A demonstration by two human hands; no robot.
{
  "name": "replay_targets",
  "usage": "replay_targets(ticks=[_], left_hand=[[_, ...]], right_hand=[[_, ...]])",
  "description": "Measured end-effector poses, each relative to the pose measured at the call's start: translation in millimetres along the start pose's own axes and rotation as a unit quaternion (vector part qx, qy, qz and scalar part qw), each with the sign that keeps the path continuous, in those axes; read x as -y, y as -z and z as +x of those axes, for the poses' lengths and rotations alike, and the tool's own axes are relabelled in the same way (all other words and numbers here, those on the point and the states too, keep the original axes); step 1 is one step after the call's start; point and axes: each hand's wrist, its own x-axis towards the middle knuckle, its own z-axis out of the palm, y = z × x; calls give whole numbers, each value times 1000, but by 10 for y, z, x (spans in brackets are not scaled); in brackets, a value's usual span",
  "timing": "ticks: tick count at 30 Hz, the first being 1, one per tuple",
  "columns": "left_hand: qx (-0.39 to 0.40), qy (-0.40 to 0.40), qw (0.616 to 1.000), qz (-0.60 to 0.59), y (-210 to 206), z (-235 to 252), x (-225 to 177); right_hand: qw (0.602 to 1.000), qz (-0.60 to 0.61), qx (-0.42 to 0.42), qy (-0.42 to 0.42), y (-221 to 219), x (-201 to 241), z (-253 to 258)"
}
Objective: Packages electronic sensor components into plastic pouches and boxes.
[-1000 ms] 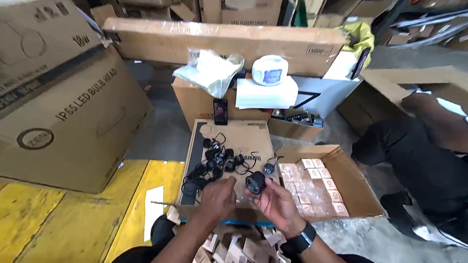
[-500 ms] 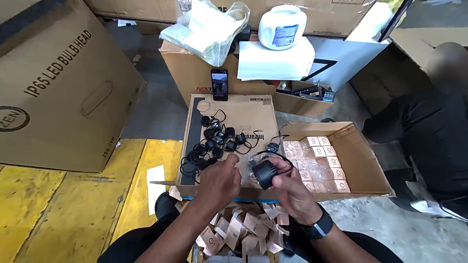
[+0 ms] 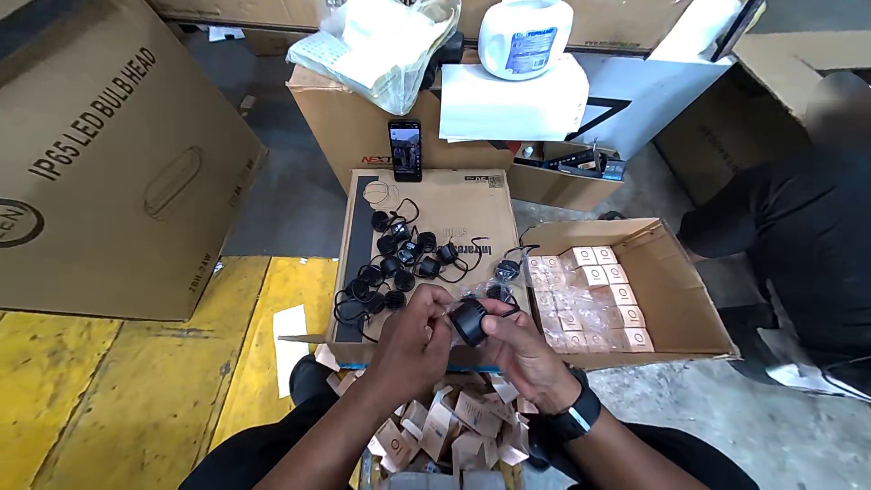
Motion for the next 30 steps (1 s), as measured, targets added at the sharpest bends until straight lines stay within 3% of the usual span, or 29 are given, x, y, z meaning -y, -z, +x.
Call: replay_targets(ticks=[5,10,13,17,24,27,30], left_hand=[[-21,-17,1000,1,13,-1,-2],[-49,-79,993,70,-27,-14,36],[-51,-91,991,79,-30,-14,59],[-49,-76,995,35,-12,-6,39],[-50,-91,993,-51,5,-5,8],[-52,-91,992,-64,9,-1,3],[-56,-64,996,-38,-24,-17,18]], right_hand=[[988,-141,-30,48,-78,74,-6],[977,-200,-60,45,-86,52,-4],[981,-183,-62,25,-86,45,-11],[997,-50,-62,-18,-35,28,4],[990,86,20,-107,41,26,-18],[994,58,37,-83,39,31,-11],[998,-57,31,-3,-6,15,1]])
